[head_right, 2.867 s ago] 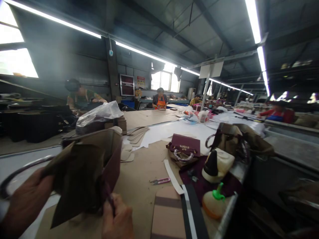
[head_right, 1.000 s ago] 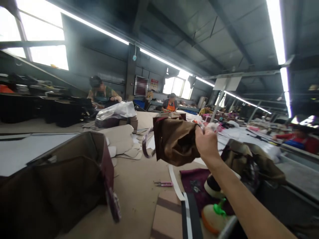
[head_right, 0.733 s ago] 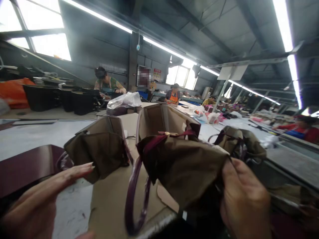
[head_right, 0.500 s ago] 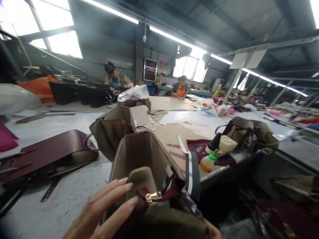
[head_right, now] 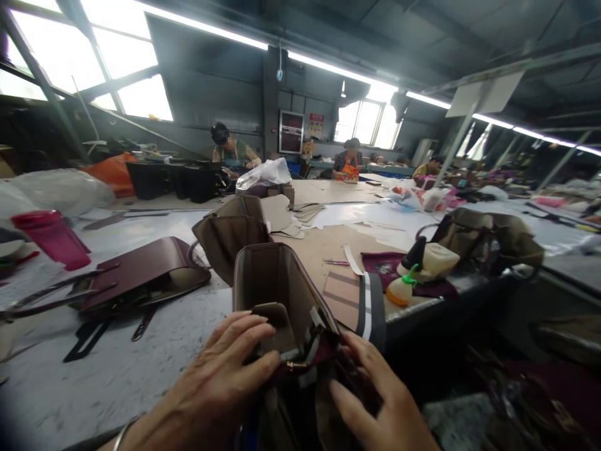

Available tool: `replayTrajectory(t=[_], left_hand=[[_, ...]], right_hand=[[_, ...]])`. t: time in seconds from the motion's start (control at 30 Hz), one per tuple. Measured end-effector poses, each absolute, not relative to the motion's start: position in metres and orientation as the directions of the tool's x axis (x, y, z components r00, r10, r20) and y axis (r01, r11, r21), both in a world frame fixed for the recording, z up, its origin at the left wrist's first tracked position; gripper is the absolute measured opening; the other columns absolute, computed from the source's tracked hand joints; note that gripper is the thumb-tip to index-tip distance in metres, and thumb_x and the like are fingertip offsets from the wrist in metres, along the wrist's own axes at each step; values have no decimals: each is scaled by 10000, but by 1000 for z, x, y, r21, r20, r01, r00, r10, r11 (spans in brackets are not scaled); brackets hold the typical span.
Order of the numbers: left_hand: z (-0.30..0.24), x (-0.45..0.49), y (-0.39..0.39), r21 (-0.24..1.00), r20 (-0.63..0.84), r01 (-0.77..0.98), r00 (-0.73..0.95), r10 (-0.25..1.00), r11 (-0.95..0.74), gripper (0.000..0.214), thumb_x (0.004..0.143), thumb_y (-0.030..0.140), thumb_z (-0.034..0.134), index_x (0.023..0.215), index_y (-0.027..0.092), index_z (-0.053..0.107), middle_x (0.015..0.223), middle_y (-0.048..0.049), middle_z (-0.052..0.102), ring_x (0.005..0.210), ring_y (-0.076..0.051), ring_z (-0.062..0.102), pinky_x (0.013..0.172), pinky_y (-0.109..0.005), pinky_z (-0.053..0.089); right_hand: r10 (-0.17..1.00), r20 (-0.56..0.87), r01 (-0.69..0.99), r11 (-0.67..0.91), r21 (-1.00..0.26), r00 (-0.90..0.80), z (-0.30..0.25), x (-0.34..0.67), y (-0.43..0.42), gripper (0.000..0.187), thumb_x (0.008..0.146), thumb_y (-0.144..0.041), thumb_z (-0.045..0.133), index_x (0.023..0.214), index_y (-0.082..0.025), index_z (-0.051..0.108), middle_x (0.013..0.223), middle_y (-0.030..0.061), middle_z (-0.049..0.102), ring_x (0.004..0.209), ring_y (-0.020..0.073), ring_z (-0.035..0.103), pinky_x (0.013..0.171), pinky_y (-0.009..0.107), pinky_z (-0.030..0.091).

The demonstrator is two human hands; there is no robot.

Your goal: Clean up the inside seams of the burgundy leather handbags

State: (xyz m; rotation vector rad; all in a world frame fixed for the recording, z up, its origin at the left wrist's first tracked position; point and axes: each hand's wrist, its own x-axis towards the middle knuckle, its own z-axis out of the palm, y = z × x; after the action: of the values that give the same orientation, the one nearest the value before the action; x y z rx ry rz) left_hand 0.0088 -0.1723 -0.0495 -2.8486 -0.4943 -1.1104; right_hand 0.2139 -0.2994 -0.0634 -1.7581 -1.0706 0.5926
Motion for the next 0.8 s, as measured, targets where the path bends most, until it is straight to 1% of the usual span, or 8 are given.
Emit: replayTrajectory(t=[0.2, 0.27, 0.33, 0.47, 0.57, 0.63, 0.67, 0.8], left_hand=[[-34, 10, -172, 5, 598, 194, 786, 158, -981, 173, 824, 182, 381, 821, 217, 550, 929, -48, 522, 1013, -208, 413, 951, -430, 259], [-15, 5, -175, -26, 439, 108, 895, 86, -994, 146, 809, 180, 398, 803, 191, 543, 857, -43, 541, 907, -190, 465, 888, -383, 331], [9, 0, -177, 36, 206, 63, 976, 69, -997, 107, 774, 225, 443, 778, 176, 538, 765, -31, 555, 730, -159, 496, 747, -315, 406], [46, 10, -168, 181, -139, 291, 953, 268, -939, 353, 788, 427, 358, 674, 169, 569, 553, -37, 546, 517, -158, 498, 531, -277, 399], [42, 38, -145, 277, -449, 494, 825, 343, -824, 422, 813, 337, 285, 519, 154, 525, 476, -47, 530, 429, -151, 494, 438, -250, 370], [26, 57, -130, 246, -760, 677, 579, 295, -694, 406, 781, 245, 306, 421, 143, 464, 425, -58, 515, 394, -165, 499, 424, -269, 392], [18, 65, -124, 231, -827, 695, 509, 238, -681, 394, 756, 213, 341, 381, 143, 440, 395, -56, 499, 387, -169, 491, 426, -279, 398], [0, 78, -121, 427, -803, 610, 596, 30, -667, 238, 626, 104, 516, 398, 142, 456, 339, 41, 411, 415, -121, 423, 470, -244, 399]], right_hand=[[940, 113, 569, -96, -817, 322, -40, 198, -253, 376, 683, -256, 533, 1053, -203, 485, 941, 48, 608, 762, 174, 593, 688, 273, 465], [944, 103, 599, -113, -793, 314, -40, 195, -245, 329, 697, -255, 504, 1015, -200, 441, 885, 29, 597, 684, 150, 583, 627, 254, 457], [941, 104, 650, -139, -747, 321, -41, 195, -243, 271, 725, -285, 474, 976, -209, 406, 837, 11, 582, 666, 144, 572, 622, 253, 440], [877, 150, 771, -305, -559, 456, -47, 194, -242, 284, 741, -361, 448, 969, -213, 365, 820, 28, 572, 699, 188, 576, 622, 286, 407], [828, 111, 800, -482, -358, 549, -49, 187, -239, 249, 759, -393, 415, 928, -213, 383, 740, 43, 595, 665, 240, 595, 564, 300, 370], [820, 66, 805, -540, -246, 569, -50, 181, -237, 197, 784, -399, 375, 862, -221, 410, 684, 44, 610, 649, 263, 605, 529, 295, 338], [819, 50, 808, -551, -211, 572, -50, 178, -236, 193, 795, -403, 358, 832, -223, 419, 671, 45, 616, 641, 266, 609, 513, 289, 322], [827, 70, 819, -535, -206, 558, -54, 175, -235, 250, 835, -425, 282, 823, -231, 438, 720, 43, 640, 630, 250, 617, 477, 272, 286]])
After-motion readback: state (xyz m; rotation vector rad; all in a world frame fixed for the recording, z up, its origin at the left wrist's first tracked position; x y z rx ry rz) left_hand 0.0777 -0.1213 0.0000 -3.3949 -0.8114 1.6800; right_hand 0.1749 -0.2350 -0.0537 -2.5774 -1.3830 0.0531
